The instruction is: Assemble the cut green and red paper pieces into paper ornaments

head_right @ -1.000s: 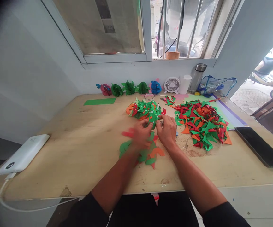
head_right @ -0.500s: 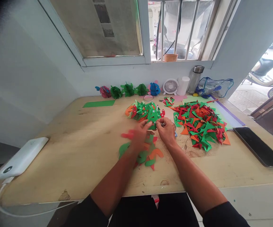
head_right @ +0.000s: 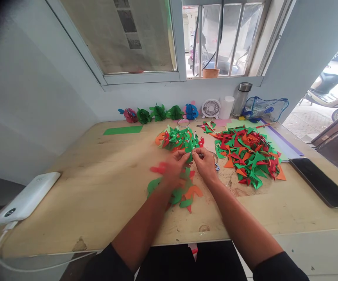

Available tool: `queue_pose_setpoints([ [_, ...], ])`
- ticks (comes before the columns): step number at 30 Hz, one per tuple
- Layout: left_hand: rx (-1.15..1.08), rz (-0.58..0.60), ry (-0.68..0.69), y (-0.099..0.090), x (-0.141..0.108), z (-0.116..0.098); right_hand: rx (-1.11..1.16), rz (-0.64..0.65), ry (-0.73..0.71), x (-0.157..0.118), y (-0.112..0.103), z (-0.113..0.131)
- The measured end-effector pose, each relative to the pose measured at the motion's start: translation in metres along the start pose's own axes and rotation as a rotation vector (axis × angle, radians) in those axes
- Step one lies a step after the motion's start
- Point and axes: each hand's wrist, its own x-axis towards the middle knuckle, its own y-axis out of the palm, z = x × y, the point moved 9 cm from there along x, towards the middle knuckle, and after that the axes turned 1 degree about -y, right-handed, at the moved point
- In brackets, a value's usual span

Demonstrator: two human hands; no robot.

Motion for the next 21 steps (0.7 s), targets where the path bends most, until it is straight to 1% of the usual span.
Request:
queue_pose_setpoints([
  [3, 0.022, -0.010, 0.007, -0.002, 0.000, -0.002, 0.059, 0.010, -0.013, 0.000, 0.001, 0.001],
  [6, 0.065, 0.008, 0.021, 0.000, -0.001, -0.005, 0.086, 0.003, -0.004, 0.001, -0.001, 0.000],
  [10, 0.159, 0.082, 0.053, 0.007, -0.003, -0.008, 0.108, -0.020, 0.019, 0.002, -0.004, -0.004],
  [13, 0.219, 0.133, 0.050, 0.012, -0.005, -0.008, 0.154, -0.039, 0.050, 0.002, -0.006, -0.006],
  [17, 0.283, 0.185, 0.031, 0.016, -0.006, -0.006, 0.237, -0.046, 0.030, 0.002, -0.008, 0.000],
  [21, 0.285, 0.231, 0.003, 0.019, -0.006, 0.000, 0.272, -0.104, 0.022, 0.003, -0.014, 0.004],
])
